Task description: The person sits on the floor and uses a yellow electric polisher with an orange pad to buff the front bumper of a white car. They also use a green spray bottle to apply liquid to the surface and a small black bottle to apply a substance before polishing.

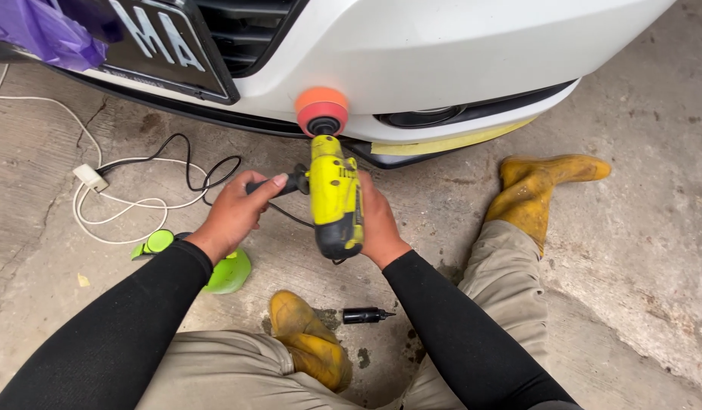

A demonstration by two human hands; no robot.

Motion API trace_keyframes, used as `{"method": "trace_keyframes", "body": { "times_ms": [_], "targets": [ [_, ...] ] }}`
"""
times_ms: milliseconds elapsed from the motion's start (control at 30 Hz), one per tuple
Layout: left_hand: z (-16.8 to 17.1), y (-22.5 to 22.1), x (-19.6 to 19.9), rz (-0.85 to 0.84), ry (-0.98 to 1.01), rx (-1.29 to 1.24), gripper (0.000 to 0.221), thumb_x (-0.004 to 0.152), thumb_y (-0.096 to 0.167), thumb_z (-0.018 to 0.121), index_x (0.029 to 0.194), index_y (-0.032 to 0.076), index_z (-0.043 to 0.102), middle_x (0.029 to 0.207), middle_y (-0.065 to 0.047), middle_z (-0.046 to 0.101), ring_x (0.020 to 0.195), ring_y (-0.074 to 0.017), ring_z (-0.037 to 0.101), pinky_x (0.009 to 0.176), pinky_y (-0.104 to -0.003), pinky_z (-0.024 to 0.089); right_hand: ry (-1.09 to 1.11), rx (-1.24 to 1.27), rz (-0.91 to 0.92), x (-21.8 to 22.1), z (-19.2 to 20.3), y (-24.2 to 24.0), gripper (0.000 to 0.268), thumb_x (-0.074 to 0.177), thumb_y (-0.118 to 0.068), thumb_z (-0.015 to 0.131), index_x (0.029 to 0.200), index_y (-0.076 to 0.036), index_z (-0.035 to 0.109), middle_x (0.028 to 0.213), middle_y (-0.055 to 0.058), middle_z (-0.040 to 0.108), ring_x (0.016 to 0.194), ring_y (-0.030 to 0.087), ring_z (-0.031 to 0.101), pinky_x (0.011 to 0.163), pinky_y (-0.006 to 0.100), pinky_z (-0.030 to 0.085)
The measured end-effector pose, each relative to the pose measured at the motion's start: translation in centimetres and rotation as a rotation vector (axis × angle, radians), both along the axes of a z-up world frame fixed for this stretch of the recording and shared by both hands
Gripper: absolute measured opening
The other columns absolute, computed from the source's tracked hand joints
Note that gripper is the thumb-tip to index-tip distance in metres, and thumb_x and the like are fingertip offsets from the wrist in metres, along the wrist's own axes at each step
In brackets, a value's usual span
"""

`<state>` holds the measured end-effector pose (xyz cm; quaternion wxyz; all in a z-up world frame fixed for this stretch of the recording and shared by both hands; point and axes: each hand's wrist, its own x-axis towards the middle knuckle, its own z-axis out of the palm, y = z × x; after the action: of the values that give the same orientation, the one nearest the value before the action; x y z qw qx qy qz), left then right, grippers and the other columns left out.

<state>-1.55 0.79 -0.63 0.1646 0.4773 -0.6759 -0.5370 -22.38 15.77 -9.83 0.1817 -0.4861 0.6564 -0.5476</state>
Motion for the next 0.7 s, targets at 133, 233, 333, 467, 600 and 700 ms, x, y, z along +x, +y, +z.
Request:
{"method": "trace_keyframes", "body": {
  "times_ms": [133,233,333,467,600,700],
  "targets": [
    [-0.2,-1.6,2.1,0.023,0.045,0.038,0.055,0.089,0.058,0.074,0.101,0.005,0.062,0.064,-0.006,0.050,0.051,-0.0129,0.049,0.048,-0.031,0.052,0.157,0.036,0.070,2.0,1.4,-2.0,0.080,0.079,-0.036,0.087,0.143,-0.010,0.047,0.114,0.021,0.067,0.110,0.048,0.065,0.096,0.060,0.052],
    [-0.7,-2.5,3.4,0.034,0.060,0.108,0.054,0.092,0.059,0.070,0.102,0.008,0.057,0.062,-0.004,0.046,0.048,-0.0111,0.044,0.048,-0.031,0.051,0.260,0.088,0.079,3.7,2.4,-3.0,0.077,0.080,-0.033,0.085,0.143,-0.013,0.045,0.111,0.020,0.066,0.108,0.047,0.066,0.093,0.059,0.054],
    [-1.0,-2.9,4.3,0.025,0.078,0.155,0.052,0.094,0.061,0.068,0.099,0.011,0.055,0.061,-0.003,0.043,0.046,-0.0108,0.041,0.047,-0.030,0.049,0.232,0.133,0.118,5.1,4.1,-2.8,0.077,0.078,-0.028,0.084,0.141,-0.012,0.044,0.109,0.020,0.065,0.107,0.048,0.066,0.090,0.060,0.054],
    [-1.4,-3.9,4.9,0.025,0.153,0.176,0.049,0.095,0.060,0.069,0.097,0.013,0.057,0.060,-0.001,0.039,0.048,-0.0088,0.039,0.048,-0.028,0.049,0.095,0.181,0.200,7.8,10.7,-0.6,0.079,0.075,-0.014,0.078,0.141,-0.003,0.037,0.111,0.031,0.058,0.111,0.055,0.059,0.089,0.063,0.053],
    [-0.9,-4.0,5.3,0.019,0.238,0.140,0.043,0.098,0.059,0.065,0.101,0.015,0.063,0.065,0.000,0.048,0.053,-0.0080,0.048,0.048,-0.022,0.045,0.103,0.155,0.262,8.5,14.5,0.0,0.083,0.077,-0.014,0.077,0.145,0.004,0.034,0.114,0.034,0.056,0.112,0.056,0.059,0.092,0.063,0.052],
    [0.0,-4.1,5.0,0.127,0.372,0.181,0.043,0.096,0.052,0.076,0.100,0.010,0.067,0.080,-0.007,0.066,0.068,-0.0158,0.062,0.064,-0.030,0.055,0.122,0.126,0.314,8.7,16.4,-0.3,0.086,0.079,-0.024,0.078,0.147,0.006,0.034,0.117,0.031,0.059,0.114,0.051,0.061,0.092,0.060,0.053]
  ]
}}
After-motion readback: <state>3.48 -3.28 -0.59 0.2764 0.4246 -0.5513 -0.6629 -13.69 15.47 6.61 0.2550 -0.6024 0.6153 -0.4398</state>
